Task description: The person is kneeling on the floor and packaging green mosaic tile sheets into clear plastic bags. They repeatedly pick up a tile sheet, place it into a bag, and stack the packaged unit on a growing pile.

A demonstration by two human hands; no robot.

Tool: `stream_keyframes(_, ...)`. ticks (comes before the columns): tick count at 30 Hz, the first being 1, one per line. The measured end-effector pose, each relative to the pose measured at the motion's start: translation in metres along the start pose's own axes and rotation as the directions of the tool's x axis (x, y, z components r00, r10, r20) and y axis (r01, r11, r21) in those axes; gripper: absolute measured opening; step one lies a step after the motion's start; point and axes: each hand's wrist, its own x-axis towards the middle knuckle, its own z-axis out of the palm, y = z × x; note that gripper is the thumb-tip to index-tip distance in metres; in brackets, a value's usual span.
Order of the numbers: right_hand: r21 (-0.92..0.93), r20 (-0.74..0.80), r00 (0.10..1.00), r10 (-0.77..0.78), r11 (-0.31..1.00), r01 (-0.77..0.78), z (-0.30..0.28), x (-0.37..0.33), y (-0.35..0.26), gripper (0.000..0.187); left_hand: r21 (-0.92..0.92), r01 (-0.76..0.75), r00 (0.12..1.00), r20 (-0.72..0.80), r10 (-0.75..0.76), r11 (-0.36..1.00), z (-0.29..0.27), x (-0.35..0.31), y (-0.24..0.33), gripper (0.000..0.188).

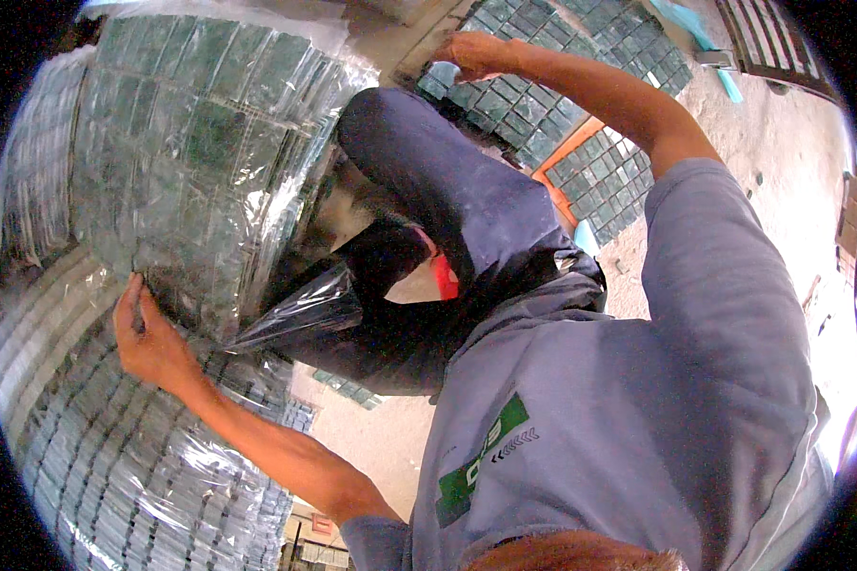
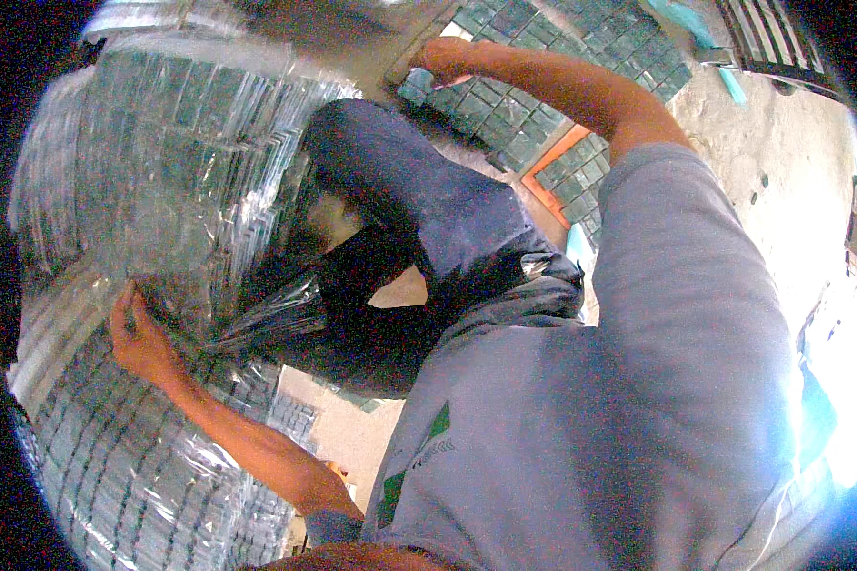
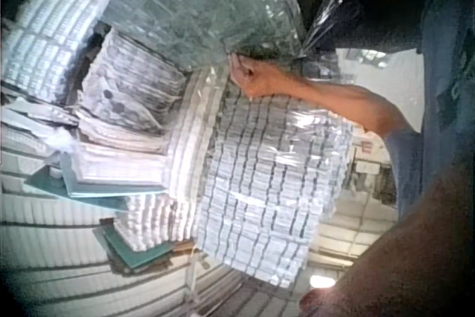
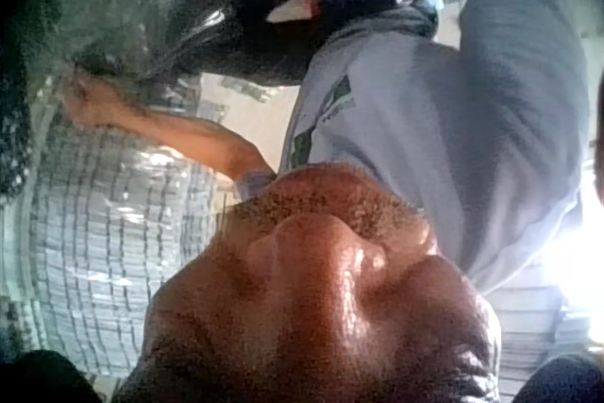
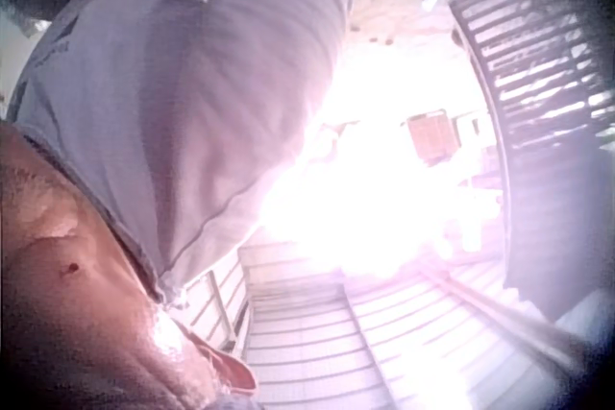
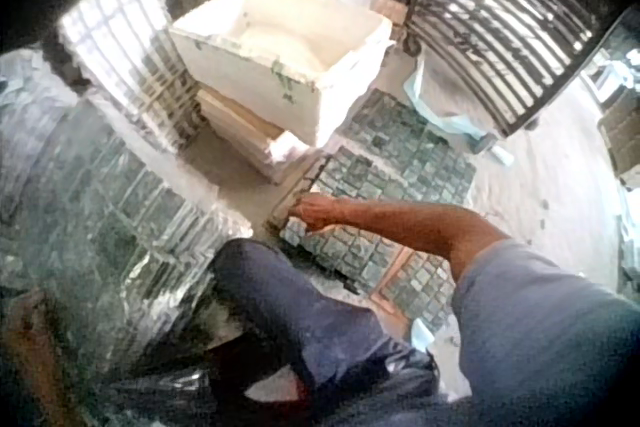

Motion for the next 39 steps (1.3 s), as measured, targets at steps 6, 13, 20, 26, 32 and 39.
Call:
stream_keyframes(6,-0.026,0.280,0.959,-0.033,0.999,0.042,-0.054,0.019,-0.026,0.036,0.015,-0.007,1.000,0.004,0.007,1.000,-0.004,-0.001,-0.001,0.019)
stream_keyframes(13,-0.118,0.280,0.950,-0.138,0.977,0.176,-0.022,0.009,0.006,0.022,0.018,-0.010,1.000,0.013,0.010,1.000,-0.002,-0.001,0.000,0.019)
stream_keyframes(20,-0.103,0.227,0.974,0.000,0.994,0.024,-0.080,-0.081,-0.019,0.032,-0.072,-0.053,0.998,-0.025,0.052,0.996,-0.003,-0.001,-0.004,0.019)
stream_keyframes(26,-0.141,0.198,0.980,0.012,0.990,0.016,-0.131,-0.188,-0.055,0.031,-0.042,-0.078,0.997,-0.027,0.077,0.996,-0.006,0.000,-0.015,0.018)
stream_keyframes(32,0.002,0.040,0.980,0.193,0.981,-0.193,-0.178,-0.277,-0.066,0.041,-0.103,-0.052,0.998,-0.028,0.049,0.993,-0.010,-0.004,-0.015,0.019)
stream_keyframes(39,0.041,0.014,0.970,0.241,0.970,-0.241,-0.179,-0.318,-0.077,0.045,-0.069,-0.089,0.996,0.004,0.089,0.994,-0.003,0.003,-0.036,0.021)
